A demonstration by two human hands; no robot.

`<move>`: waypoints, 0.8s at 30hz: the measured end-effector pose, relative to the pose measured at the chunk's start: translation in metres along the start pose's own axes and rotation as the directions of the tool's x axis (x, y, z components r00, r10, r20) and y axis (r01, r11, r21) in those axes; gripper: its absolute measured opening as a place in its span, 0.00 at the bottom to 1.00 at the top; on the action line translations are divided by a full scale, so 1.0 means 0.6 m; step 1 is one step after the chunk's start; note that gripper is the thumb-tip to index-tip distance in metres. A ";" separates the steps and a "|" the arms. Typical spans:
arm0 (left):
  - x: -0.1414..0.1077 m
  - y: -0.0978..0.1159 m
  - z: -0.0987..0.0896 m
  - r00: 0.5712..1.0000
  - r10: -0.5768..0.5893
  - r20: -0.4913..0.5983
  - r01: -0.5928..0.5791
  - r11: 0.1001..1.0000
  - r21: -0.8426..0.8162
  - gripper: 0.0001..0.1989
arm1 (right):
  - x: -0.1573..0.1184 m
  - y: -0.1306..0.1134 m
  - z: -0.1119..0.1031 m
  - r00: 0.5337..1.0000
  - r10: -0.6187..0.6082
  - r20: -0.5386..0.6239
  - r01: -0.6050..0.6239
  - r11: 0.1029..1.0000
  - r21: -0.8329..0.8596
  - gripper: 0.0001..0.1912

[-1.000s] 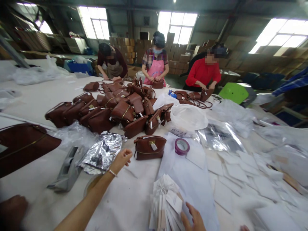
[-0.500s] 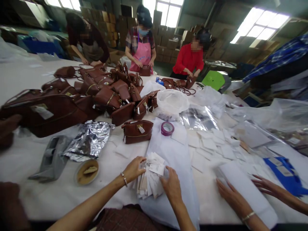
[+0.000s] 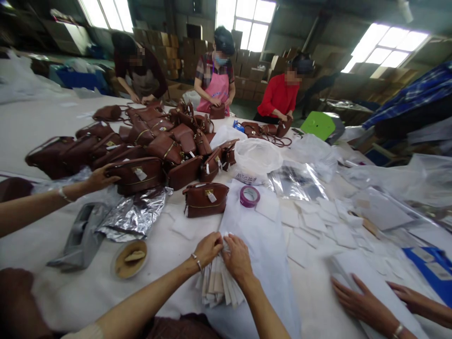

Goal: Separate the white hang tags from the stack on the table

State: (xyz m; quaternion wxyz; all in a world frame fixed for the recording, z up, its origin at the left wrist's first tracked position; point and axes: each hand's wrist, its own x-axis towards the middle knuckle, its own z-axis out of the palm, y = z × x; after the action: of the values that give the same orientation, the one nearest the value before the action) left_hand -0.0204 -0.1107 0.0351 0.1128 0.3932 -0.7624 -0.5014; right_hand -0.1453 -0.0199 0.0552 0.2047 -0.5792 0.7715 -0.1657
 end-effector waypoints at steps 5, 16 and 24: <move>-0.001 -0.005 -0.002 0.999 -0.034 0.000 0.034 0.988 -0.149 0.01 | 0.018 -0.003 -0.019 0.998 -0.034 0.049 0.036 0.998 -0.059 0.09; -0.006 -0.025 -0.026 0.960 0.036 0.279 0.069 0.931 -0.359 0.12 | 0.039 -0.029 -0.033 0.973 0.134 0.190 -0.209 0.861 0.464 0.10; -0.001 -0.052 -0.003 0.940 -0.063 0.334 0.238 0.825 -0.512 0.19 | 0.043 -0.020 -0.055 0.912 0.410 0.009 -0.312 0.680 0.663 0.23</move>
State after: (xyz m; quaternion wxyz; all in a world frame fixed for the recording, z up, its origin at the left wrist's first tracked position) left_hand -0.0036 -0.1174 0.0097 0.0615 0.3227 -0.5622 -0.7589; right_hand -0.1583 -0.0474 0.0862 0.3671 -0.2943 0.7762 -0.4197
